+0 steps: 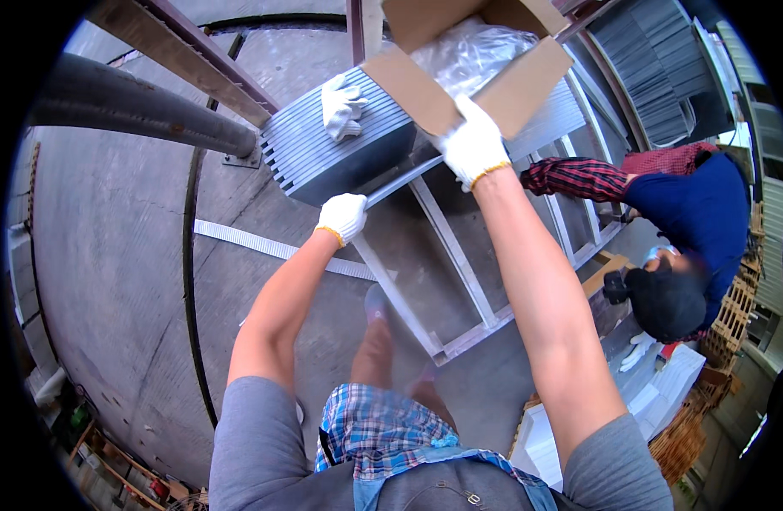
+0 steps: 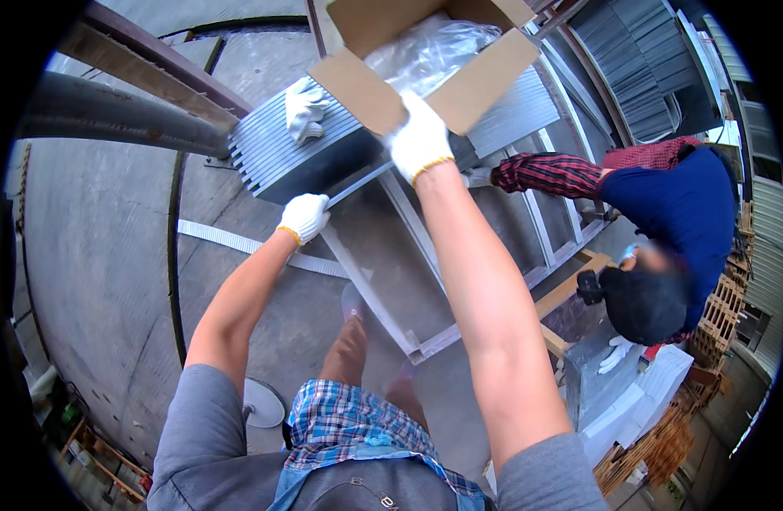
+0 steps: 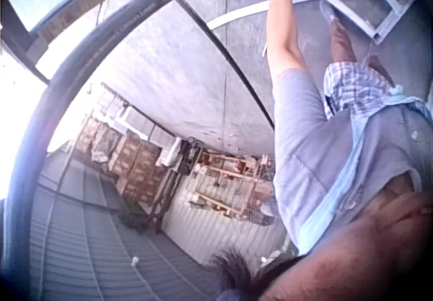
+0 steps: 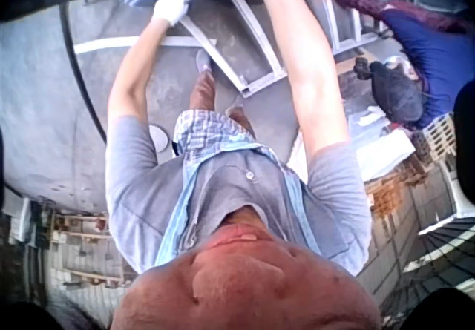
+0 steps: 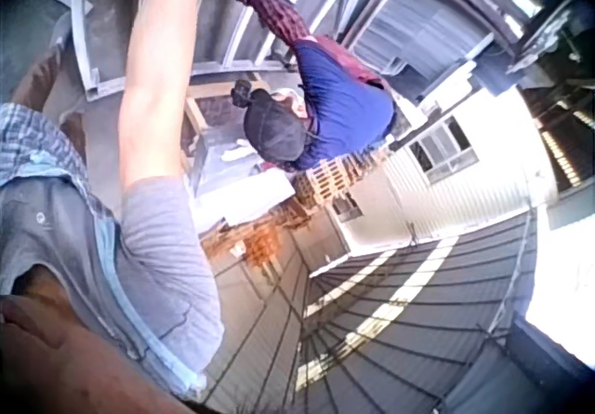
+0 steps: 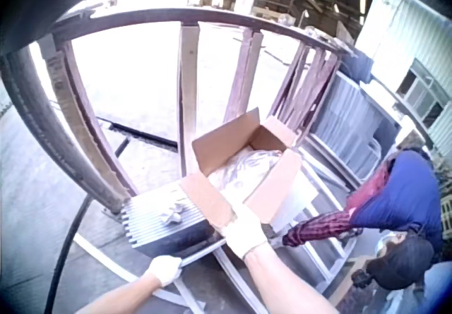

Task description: The person wraps rectangular panels in plastic film and places them into a cardboard box. A coworker assists by taping the box closed. The person repeats the wrapping process with additional panels throughout the clip.

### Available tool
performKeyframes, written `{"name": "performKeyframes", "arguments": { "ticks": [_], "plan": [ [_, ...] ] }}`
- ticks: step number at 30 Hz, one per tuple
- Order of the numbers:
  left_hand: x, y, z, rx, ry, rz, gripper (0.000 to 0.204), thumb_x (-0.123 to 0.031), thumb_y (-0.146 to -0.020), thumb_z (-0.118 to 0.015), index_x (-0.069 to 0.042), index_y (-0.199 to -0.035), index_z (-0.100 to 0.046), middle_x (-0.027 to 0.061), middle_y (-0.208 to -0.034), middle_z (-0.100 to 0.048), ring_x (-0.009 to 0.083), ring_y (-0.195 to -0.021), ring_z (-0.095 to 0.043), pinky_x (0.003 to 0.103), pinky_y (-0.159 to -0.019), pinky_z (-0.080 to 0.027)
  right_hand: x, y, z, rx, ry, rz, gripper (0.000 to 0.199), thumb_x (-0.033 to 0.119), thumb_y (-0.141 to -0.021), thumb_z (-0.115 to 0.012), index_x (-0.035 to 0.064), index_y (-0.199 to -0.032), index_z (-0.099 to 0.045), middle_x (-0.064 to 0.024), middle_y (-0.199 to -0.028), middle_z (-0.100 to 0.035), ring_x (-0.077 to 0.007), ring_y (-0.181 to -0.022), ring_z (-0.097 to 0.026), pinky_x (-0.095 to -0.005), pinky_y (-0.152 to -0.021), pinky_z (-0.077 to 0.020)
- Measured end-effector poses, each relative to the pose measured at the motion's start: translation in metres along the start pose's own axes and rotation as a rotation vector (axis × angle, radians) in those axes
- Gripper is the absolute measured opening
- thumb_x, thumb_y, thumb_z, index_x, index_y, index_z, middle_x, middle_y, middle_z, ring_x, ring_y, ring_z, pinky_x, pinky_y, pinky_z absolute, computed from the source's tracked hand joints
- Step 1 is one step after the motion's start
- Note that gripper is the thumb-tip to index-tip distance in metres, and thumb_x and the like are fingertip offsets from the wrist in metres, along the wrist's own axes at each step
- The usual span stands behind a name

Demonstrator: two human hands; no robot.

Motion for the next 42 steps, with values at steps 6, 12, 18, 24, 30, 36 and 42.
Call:
{"name": "performKeyframes", "arguments": {
  "ticks": [6, 12, 18, 24, 30, 36, 42],
  "plan": [
    [-0.014, 0.064, 0.022, 0.053, 0.169, 0.03, 0.027, -0.025, -0.082, -0.071, 0.0, -0.092, -0.072, 0.0246, -0.084, -0.07, 0.0413, -0.083, -0.069, 0.049, -0.078, -0.054, -0.046, 0.065, 0.016, -0.166, 0.643, -0.205, 0.049, 0.04, -0.098, -0.065, 0.0028, -0.13, -0.06, -0.0134, -0.111, -0.068, -0.0197, -0.084, -0.067, -0.0343, -0.067, -0.055],
    [-0.036, 0.163, 0.034, 0.195, 0.607, 0.278, 0.029, -0.023, -0.081, -0.074, 0.003, -0.092, -0.073, 0.0185, -0.078, -0.072, 0.0297, -0.072, -0.071, 0.04, -0.07, -0.054, -0.079, 0.228, 0.21, -0.559, 0.371, -0.025, 0.038, 0.028, -0.099, -0.065, 0.0044, -0.128, -0.062, -0.002, -0.092, -0.069, -0.0091, -0.074, -0.062, -0.0268, -0.06, -0.0507],
    [-0.124, 0.25, 0.048, 0.271, 1.029, 0.481, 0.024, -0.011, -0.09, -0.069, 0.006, -0.107, -0.072, 0.0055, -0.09, -0.072, 0.0111, -0.075, -0.064, 0.027, -0.069, -0.053, -0.158, 0.372, 0.394, -0.734, 0.81, -0.309, 0.078, 0.059, -0.096, -0.059, 0.009, -0.153, -0.041, -0.013, -0.141, -0.055, -0.0292, -0.123, -0.053, -0.0445, -0.097, -0.0449],
    [-0.221, 0.311, 0.029, 0.314, 1.245, 0.538, 0.027, -0.006, -0.09, -0.066, 0.007, -0.114, -0.068, 0.01, -0.099, -0.071, 0.0166, -0.083, -0.068, 0.03, -0.075, -0.056, -0.14, 0.435, 0.391, -0.709, 0.56, -0.292, 0.067, 0.054, -0.105, -0.047, -0.004, -0.134, -0.061, -0.0112, -0.127, -0.066, -0.022, -0.116, -0.058, -0.0344, -0.103, -0.0442],
    [-0.315, 0.354, -0.042, 0.421, 1.339, 0.517, 0.028, -0.006, -0.094, -0.062, 0.006, -0.119, -0.065, 0.0112, -0.105, -0.071, 0.0209, -0.087, -0.07, 0.032, -0.078, -0.059, -0.01, 0.563, 0.411, -0.876, 0.998, -0.121, 0.064, 0.055, -0.099, -0.047, -0.0034, -0.109, -0.071, -0.0281, -0.105, -0.07, -0.0421, -0.104, -0.066, -0.0449, -0.091, -0.0481],
    [-0.456, 0.374, -0.1, 0.6, 1.116, 0.404, 0.034, -0.018, -0.096, -0.066, 0.003, -0.122, -0.064, 0.0109, -0.107, -0.07, 0.0208, -0.092, -0.069, 0.034, -0.083, -0.058, 0.058, 0.724, 0.485, -1.074, 0.808, -0.047, 0.057, 0.052, -0.096, -0.054, -0.0011, -0.108, -0.073, -0.0247, -0.105, -0.072, -0.0391, -0.102, -0.068, -0.0436, -0.089, -0.0501],
    [-0.607, 0.35, -0.189, 0.798, 0.84, 0.131, 0.04, -0.023, -0.096, -0.067, 0.006, -0.124, -0.063, 0.012, -0.11, -0.07, 0.0192, -0.095, -0.067, 0.033, -0.085, -0.054, 0.07, 0.872, 0.607, -1.439, 0.506, 0.219, 0.05, 0.043, -0.098, -0.064, -0.005, -0.11, -0.072, -0.0151, -0.103, -0.076, -0.0238, -0.096, -0.07, -0.0369, -0.087, -0.0514]
  ]
}}
Point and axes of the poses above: each hand's wrist, its own y-axis away from the middle knuckle, its own z-axis out of the back of the hand, x = y × z, the point moved 10 cm from there along -y, towards the middle knuckle
